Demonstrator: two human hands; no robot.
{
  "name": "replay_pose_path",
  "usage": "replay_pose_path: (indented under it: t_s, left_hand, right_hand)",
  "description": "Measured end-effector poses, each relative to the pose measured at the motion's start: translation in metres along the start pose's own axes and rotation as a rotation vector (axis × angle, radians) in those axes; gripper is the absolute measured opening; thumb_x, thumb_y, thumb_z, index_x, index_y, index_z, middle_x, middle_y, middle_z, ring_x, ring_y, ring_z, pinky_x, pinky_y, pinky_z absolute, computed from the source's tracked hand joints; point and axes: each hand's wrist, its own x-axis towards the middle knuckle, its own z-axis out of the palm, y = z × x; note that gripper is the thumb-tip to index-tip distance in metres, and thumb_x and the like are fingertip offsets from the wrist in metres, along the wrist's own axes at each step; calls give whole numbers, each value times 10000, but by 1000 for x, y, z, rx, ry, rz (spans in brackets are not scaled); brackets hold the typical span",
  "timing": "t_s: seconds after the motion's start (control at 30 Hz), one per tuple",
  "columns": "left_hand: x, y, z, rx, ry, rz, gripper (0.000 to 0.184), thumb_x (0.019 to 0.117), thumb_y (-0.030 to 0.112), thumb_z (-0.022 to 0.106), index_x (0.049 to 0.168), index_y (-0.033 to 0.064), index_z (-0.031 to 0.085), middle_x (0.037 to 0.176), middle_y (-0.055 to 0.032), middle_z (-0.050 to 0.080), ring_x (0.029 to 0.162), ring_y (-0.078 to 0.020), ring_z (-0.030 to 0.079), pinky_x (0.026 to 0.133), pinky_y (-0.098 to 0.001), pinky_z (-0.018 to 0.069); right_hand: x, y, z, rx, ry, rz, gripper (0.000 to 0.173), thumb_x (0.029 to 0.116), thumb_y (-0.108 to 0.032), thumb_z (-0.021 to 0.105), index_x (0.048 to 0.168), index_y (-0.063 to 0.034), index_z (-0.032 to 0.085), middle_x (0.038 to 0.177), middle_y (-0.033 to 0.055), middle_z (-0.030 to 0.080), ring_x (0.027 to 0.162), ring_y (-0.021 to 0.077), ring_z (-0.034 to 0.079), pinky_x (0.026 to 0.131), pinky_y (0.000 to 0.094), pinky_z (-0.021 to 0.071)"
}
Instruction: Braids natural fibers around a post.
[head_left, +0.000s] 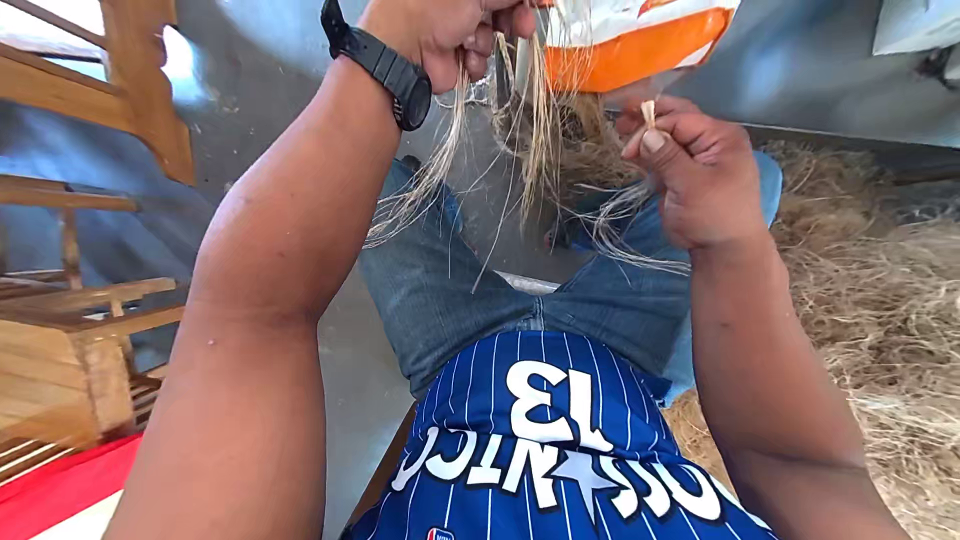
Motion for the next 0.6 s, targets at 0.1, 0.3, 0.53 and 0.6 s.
replay_pose_path:
  t_s: [0.1, 0.3, 0.53, 0.6]
  left_hand:
    - [-1, 3, 5, -14, 32, -27, 184, 1068, 218, 556, 1110, 100, 690, 860, 6, 699, 511, -31, 507, 434, -153, 396]
    - [-9, 7, 7, -85, 50, -62, 252, 1096, 265, 492, 1188, 100, 659, 916, -30, 732, 648, -90, 648, 551, -201, 520]
    - [-4, 0, 3, -101, 60, -33, 191, 1065, 242, 562, 1186, 108, 624, 797, 2, 660, 486, -36, 464, 426, -163, 377]
    - [-5, -2, 2, -81, 48, -15, 172, 1063, 248, 570, 1159, 116, 626, 788, 13, 644, 482, -32, 447, 423, -159, 364]
  right_hand:
    - [28, -7, 14, 47, -61, 21, 216, 1040, -140, 529, 1023, -54, 726, 1426, 94, 589, 1332, 164, 550, 1092, 337, 488]
    - [89, -12, 38, 262, -136, 101, 202, 1071, -124, 488, 1073, -43, 673, 1146, 42, 672, 1046, 121, 637, 956, 324, 539]
    - [113, -16, 56, 370, -194, 179, 178, 1082, -144, 494, 1057, -68, 653, 969, 16, 665, 939, 134, 635, 890, 336, 545]
    - [111, -14, 54, 328, -187, 166, 171, 1079, -148, 503, 1033, -80, 654, 973, 3, 661, 938, 118, 628, 896, 331, 536]
